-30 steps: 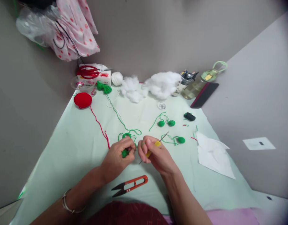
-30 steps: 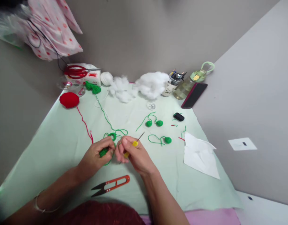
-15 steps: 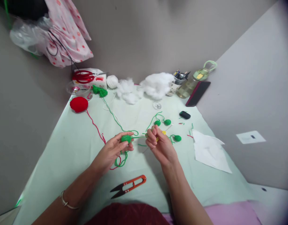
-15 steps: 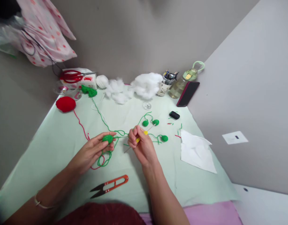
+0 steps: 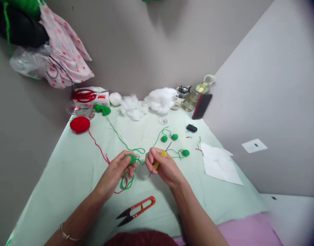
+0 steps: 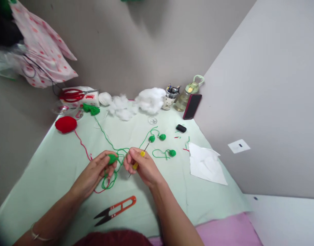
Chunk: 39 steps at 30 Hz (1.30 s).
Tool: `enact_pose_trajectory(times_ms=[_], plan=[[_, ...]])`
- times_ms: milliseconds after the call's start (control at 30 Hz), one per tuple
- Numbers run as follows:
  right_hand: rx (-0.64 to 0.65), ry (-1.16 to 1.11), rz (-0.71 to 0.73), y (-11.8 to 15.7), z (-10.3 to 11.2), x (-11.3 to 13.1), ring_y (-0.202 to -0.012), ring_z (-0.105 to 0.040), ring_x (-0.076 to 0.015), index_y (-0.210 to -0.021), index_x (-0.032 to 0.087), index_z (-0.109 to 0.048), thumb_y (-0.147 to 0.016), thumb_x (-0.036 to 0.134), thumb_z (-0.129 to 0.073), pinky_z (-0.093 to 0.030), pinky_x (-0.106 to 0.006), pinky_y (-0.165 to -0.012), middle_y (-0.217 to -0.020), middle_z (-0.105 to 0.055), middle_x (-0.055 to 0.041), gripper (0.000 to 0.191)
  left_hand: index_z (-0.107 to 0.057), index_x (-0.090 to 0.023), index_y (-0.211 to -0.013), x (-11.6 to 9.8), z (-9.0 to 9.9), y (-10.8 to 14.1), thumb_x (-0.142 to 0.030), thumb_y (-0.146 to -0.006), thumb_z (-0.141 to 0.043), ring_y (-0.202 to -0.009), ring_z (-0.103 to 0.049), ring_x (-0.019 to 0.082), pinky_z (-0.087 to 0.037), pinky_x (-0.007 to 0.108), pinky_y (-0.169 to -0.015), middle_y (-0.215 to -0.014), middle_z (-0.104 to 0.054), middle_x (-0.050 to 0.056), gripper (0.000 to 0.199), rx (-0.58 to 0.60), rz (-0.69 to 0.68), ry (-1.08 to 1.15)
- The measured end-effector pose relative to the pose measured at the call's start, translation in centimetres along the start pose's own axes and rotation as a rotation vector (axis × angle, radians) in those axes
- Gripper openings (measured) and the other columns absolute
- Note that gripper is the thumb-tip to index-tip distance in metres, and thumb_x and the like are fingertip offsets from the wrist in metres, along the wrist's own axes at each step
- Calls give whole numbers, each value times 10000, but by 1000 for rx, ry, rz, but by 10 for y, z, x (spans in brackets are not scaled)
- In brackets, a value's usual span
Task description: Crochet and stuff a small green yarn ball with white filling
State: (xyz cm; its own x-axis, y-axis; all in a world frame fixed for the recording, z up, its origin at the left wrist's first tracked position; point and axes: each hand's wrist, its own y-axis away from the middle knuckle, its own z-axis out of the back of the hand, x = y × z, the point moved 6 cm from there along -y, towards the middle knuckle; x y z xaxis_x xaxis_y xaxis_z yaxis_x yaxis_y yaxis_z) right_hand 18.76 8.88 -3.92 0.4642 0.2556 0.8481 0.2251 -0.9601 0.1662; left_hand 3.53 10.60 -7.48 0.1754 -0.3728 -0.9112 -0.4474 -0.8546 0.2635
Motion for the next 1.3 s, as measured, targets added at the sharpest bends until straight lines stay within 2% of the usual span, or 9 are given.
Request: enact_pose_trajectory(times_ms=[100,200,367,567,733,933,1100,1200,1300], plan=[[-20,12,57,2,4,10,-449,-347,-75,-669,191,-541,-951,503,-670,-216,-251,-480,-552,-537,32,440,-629,-198,-1072,-4,-2,2,-374,-904,-755,-688,-635,139,-509,253,-699,-730,-682,-18,275,40,-31,-86],[-39,104,131,8,10,31,-459,-325,-69,-667,188,-539,-977,493,-636,-203,-263,-488,-616,-607,4,446,-628,-194,-1045,-5,1,2,-361,-910,-738,-673,-630,152,-515,280,-708,-704,-677,-15,240,-15,-32,-89],[-63,337,183,20,20,66,-515,-421,-87,-676,184,-557,-1019,462,-588,-226,-267,-487,-752,-693,-46,443,-659,-200,-1100,3,-6,4,-386,-867,-805,-869,-711,168,-545,313,-864,-1066,-714,36,332,18,37,7],[-164,556,174,23,35,86,-545,-435,-96,-679,189,-544,-1003,536,-570,-278,-258,-501,-734,-650,-35,475,-607,-235,-1249,13,-31,12,-510,-917,-734,-708,-644,140,-517,278,-731,-786,-685,-14,449,122,70,81],[-314,666,178,25,65,120,-494,-388,-94,-677,230,-416,-911,660,-579,-242,-246,-475,-635,-555,11,516,-708,-206,-1167,17,-42,17,-503,-905,-747,-814,-656,149,-526,297,-788,-1027,-695,51,398,199,103,83],[-441,921,135,14,114,154,-487,-390,-96,-661,237,-377,-930,727,-452,-291,-251,-496,-643,-592,-12,564,-732,-212,-1083,19,-32,14,-442,-915,-745,-855,-648,160,-521,305,-834,-1037,-688,47,285,146,123,63],[-552,1288,9,-11,153,144,-572,-526,-162,-673,219,-519,-985,504,-506,-382,-275,-564,-663,-666,-61,422,-736,-213,-1057,18,-25,11,-440,-903,-754,-832,-645,156,-533,293,-807,-977,-679,36,276,122,116,76],[-688,1525,13,-26,166,148,-780,-637,-217,-874,188,-657,-996,280,-496,-422,-303,-696,-936,-732,-128,221,-735,-214,-1052,17,-22,10,-461,-896,-756,-829,-643,159,-546,291,-776,-981,-671,40,293,107,114,86],[-704,1706,37,-49,165,153,-998,-666,-265,-1082,186,-715,-1015,205,-448,-433,-330,-800,-1186,-705,-166,276,-735,-213,-1050,17,-19,8,-475,-886,-764,-824,-638,161,-554,294,-763,-990,-666,46,311,85,118,85]])
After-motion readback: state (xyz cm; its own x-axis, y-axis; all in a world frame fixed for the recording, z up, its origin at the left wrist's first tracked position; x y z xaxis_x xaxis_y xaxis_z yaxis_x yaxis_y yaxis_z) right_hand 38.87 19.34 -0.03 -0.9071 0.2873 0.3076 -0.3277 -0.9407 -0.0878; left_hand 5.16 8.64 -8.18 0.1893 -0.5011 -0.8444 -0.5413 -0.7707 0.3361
